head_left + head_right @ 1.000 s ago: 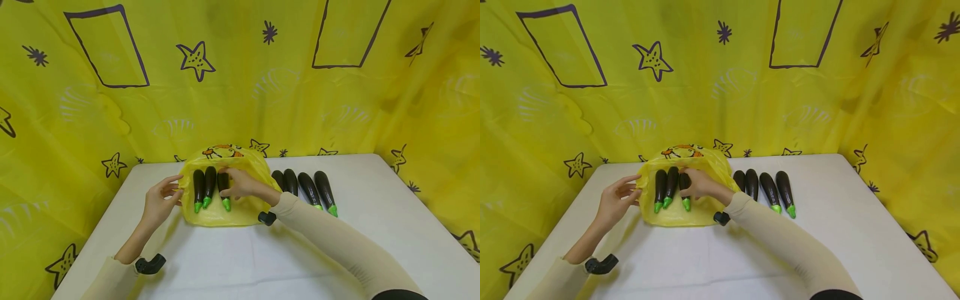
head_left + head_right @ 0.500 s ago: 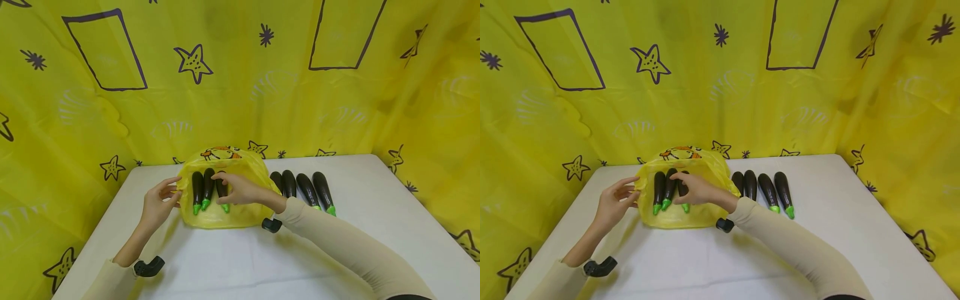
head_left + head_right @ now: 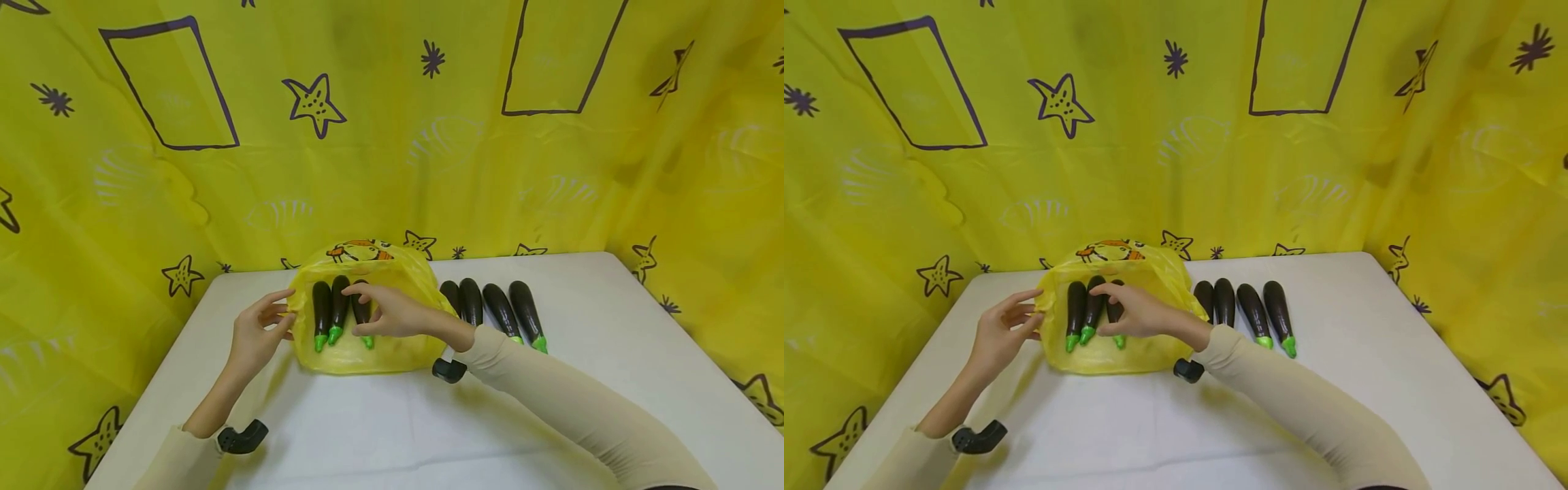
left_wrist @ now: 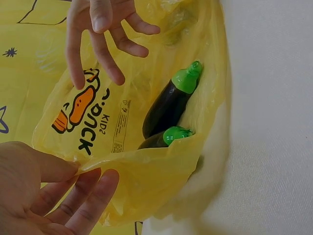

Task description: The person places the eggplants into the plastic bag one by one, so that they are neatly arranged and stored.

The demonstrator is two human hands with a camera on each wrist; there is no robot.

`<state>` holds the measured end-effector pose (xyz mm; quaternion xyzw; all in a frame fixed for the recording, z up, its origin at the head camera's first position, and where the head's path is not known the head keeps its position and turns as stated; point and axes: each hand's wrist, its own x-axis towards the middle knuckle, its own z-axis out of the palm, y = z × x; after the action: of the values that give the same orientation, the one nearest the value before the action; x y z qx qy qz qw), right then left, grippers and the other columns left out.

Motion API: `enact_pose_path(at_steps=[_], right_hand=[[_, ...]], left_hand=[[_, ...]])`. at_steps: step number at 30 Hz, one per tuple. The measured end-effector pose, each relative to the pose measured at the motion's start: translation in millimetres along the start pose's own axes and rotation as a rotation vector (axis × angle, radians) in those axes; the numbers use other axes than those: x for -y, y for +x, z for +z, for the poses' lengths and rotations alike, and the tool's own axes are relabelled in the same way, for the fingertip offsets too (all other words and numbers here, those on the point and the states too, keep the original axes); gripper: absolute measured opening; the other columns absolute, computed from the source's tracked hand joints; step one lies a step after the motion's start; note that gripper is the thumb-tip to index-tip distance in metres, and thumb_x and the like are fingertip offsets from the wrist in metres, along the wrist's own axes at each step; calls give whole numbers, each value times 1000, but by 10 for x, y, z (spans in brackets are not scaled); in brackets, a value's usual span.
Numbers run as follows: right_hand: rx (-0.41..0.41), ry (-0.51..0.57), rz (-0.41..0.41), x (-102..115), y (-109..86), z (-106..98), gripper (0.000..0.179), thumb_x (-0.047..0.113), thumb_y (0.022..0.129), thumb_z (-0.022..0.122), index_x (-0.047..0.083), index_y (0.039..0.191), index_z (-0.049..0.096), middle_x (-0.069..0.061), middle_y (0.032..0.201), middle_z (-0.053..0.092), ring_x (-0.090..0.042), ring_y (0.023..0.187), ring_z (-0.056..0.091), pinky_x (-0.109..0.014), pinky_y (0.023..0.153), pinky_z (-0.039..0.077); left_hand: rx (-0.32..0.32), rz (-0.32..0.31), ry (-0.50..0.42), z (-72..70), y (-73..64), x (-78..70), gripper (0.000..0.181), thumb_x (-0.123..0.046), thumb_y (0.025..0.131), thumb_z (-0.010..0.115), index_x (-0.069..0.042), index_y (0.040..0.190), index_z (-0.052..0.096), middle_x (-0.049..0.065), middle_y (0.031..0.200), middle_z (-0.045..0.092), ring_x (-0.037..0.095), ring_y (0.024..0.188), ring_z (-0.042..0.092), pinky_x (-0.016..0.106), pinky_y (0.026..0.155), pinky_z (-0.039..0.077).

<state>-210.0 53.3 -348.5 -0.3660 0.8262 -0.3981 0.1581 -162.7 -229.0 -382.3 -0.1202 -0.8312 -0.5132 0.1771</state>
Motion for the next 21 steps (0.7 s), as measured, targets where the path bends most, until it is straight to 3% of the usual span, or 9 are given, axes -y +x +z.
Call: enact_pose_path(at_steps=[12, 21], right_hand=[[-11, -9, -50, 58, -46, -60, 69, 23, 95, 76, 18, 155, 43, -19, 143, 53, -17, 91, 72, -25, 76, 61], [-20, 19, -72, 148, -113, -184, 70, 22, 96, 75, 16, 157, 41, -19, 144, 53, -21, 96, 72, -28, 78, 62]], left_hand=[[1, -27, -8, 4, -10, -7, 43, 9, 92, 70, -3, 133, 66, 25, 105, 73, 36, 84, 75, 38, 59, 65], [2, -11, -17, 22, -4, -6, 43, 8, 92, 71, -1, 134, 65, 26, 107, 73, 34, 83, 75, 32, 58, 64]])
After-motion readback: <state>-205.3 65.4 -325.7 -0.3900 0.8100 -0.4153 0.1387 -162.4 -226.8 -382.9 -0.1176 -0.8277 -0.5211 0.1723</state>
